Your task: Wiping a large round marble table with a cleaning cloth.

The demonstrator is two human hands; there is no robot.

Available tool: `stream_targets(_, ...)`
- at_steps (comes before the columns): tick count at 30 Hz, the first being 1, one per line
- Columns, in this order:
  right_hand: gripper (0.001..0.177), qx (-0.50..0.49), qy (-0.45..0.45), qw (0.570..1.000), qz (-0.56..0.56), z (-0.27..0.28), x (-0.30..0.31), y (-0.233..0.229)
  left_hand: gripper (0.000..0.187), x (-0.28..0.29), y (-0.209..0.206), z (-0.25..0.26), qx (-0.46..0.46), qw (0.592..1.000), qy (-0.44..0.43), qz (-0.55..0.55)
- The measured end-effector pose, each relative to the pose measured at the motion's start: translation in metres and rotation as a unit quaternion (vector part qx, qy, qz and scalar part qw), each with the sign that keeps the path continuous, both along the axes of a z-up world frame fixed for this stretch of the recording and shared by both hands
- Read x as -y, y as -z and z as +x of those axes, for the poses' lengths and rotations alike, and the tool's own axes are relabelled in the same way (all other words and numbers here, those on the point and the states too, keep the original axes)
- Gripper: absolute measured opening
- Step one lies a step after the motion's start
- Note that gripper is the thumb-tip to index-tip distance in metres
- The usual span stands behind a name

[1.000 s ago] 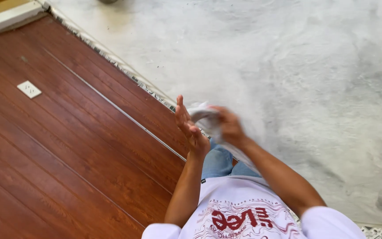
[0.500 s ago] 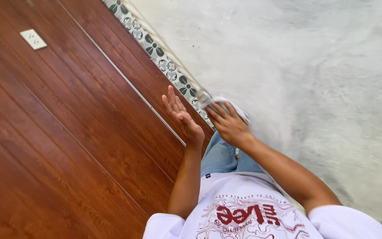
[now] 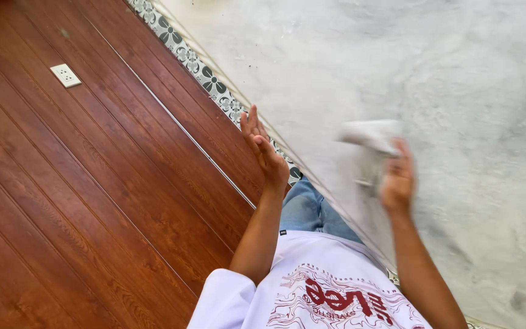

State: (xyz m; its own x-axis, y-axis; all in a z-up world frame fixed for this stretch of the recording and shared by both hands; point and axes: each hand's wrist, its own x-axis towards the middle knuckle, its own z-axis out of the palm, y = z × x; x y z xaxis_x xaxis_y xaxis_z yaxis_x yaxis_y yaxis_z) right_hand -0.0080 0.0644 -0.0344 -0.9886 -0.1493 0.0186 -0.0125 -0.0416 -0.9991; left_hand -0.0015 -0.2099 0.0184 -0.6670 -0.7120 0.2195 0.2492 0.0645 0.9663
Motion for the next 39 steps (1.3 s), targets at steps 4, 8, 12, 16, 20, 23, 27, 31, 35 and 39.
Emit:
stream_targets(4, 0.045, 0.038, 0.139, 0.957, 0.252, 0.037, -0.054, -0.023, 0.063, -0.014, -0.037, 0.001, 0.061, 0.996, 0.066, -0.022)
stream_targets(8, 0.052, -0.16, 0.048, 0.836, 0.523, 0.063, -0.057, 0.039, 0.061, -0.02, -0.014, -0.01, -0.031, 0.998, 0.03, 0.04)
stream_targets(12, 0.048, -0.301, -0.054, 0.799, 0.517, 0.067, 0.018, 0.032, 0.063, 0.001, -0.005, -0.015, -0.022, 0.997, 0.039, 0.059)
stream_targets(16, 0.057, -0.367, -0.127, 0.749, 0.536, 0.047, 0.121, 0.031, 0.061, 0.058, 0.004, -0.038, -0.013, 0.998, 0.017, 0.059)
stream_targets(20, 0.053, -0.411, -0.242, 0.74, 0.475, 0.002, 0.238, 0.059, 0.062, 0.135, 0.012, -0.071, -0.015, 0.999, -0.008, 0.051)
stream_targets(23, 0.048, -0.385, -0.302, 0.776, 0.398, -0.04, 0.347, 0.051, 0.061, 0.194, 0.005, -0.097, -0.005, 0.999, -0.019, 0.025)
stream_targets(27, 0.044, -0.274, -0.271, 0.886, 0.258, -0.076, 0.429, 0.016, 0.068, 0.253, -0.001, -0.137, 0.049, 0.998, -0.027, -0.03)
stream_targets(31, 0.041, -0.176, -0.228, 0.939, 0.189, -0.089, 0.377, 0.0, 0.084, 0.293, 0.015, -0.196, 0.155, 0.984, -0.024, -0.084)
stream_targets(35, 0.045, -0.099, 0.093, 0.962, 0.237, -0.131, 0.251, -0.004, 0.116, 0.314, 0.053, -0.269, 0.219, 0.963, -0.023, -0.155)
stream_targets(39, 0.044, -0.029, 0.301, 0.849, 0.434, -0.179, 0.175, -0.034, 0.139, 0.324, 0.05, -0.323, 0.285, 0.942, 0.019, -0.178)
